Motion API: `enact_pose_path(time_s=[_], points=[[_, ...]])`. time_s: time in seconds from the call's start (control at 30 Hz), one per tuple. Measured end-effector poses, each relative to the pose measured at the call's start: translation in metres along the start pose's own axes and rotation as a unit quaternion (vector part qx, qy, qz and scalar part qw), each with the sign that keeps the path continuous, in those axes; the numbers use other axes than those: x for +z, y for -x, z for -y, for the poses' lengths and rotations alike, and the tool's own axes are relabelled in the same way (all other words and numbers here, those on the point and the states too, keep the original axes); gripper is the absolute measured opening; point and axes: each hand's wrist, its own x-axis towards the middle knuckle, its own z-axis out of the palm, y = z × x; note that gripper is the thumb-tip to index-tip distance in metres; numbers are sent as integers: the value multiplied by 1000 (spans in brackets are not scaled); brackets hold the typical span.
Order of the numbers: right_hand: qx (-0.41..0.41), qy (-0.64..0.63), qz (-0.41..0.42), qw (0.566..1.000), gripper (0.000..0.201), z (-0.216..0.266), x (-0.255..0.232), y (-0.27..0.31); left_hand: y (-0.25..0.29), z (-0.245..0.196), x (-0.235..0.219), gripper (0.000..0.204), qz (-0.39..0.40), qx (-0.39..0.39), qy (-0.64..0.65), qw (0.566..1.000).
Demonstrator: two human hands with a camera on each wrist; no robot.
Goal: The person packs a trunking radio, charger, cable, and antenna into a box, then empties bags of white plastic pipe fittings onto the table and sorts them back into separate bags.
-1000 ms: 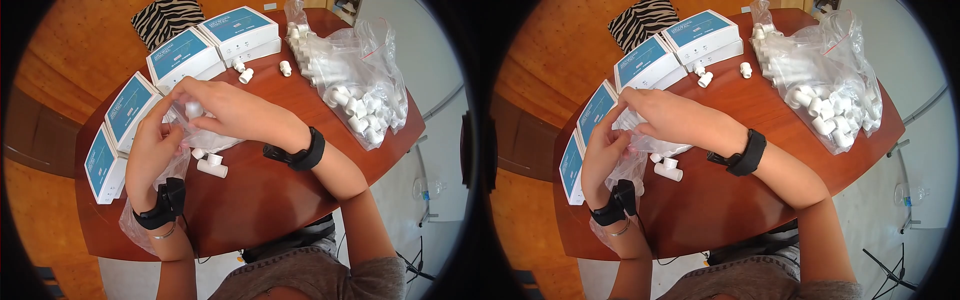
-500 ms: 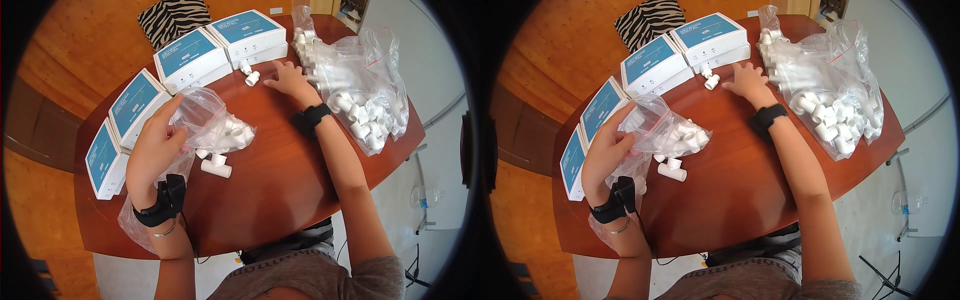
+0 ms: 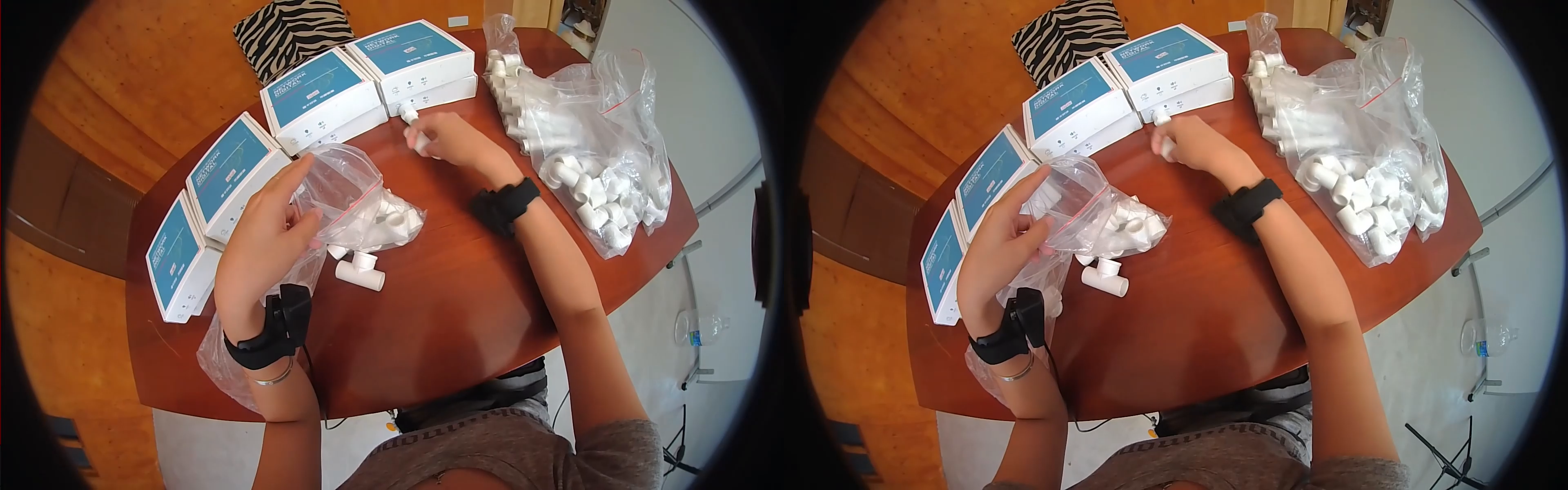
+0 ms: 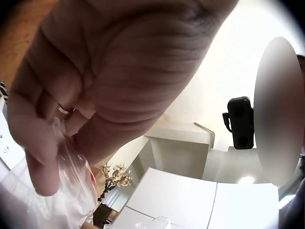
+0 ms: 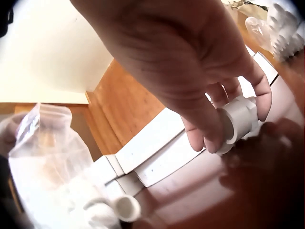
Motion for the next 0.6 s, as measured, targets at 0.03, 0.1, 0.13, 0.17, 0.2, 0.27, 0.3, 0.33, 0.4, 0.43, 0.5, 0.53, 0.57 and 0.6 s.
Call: enact_pose_path(time_s=[0.03, 0.1, 0.13, 0.17, 0.2, 0.27, 0.3, 0.33, 0.4, 0.43, 0.5, 0.53, 0.57, 0.6], points=[[-45, -120, -26, 991, 26, 13, -7, 3, 0, 1, 0, 56, 0, 0, 0, 1000], [-145, -290, -72, 943, 22, 44, -21, 12, -1, 5, 0, 57, -2, 11, -9, 1000], [-199, -342, -93, 914, 20, 63, -25, 19, -2, 8, 0, 57, -2, 9, -9, 1000], [-198, -342, -92, 914, 20, 80, -27, 26, -3, 11, 0, 59, -5, 21, -11, 1000], [-206, -469, -53, 857, 20, 97, -26, 34, -4, 13, 1, 60, -8, 33, -13, 999], [-209, -585, -13, 784, 21, 113, -17, 37, -5, 14, 2, 59, -14, 44, -11, 999], [-235, -560, 7, 794, 22, 116, -12, 35, -5, 12, 3, 59, -21, 55, -9, 998], [-260, -535, 27, 803, 23, 119, -7, 35, -5, 9, 3, 59, -20, 54, -10, 998], [-265, -516, 19, 814, 19, 122, 1, 33, -4, -1, 2, 56, -11, -6, 15, 1000], [-282, -464, 17, 840, 16, 121, 5, 31, -4, 0, 2, 56, -11, -6, 15, 1000], [-309, -374, -19, 874, 11, 124, 8, 33, -5, 3, 2, 54, -10, 14, 24, 1000], [-308, -374, -20, 875, 11, 127, 10, 35, -5, 3, 2, 54, -9, 14, 24, 1000], [-294, -351, -30, 888, 10, 129, 11, 37, -6, 3, 2, 56, -6, 9, 29, 1000], [-280, -329, -40, 901, 10, 130, 12, 38, -6, 2, 2, 57, -3, 3, 34, 999]])
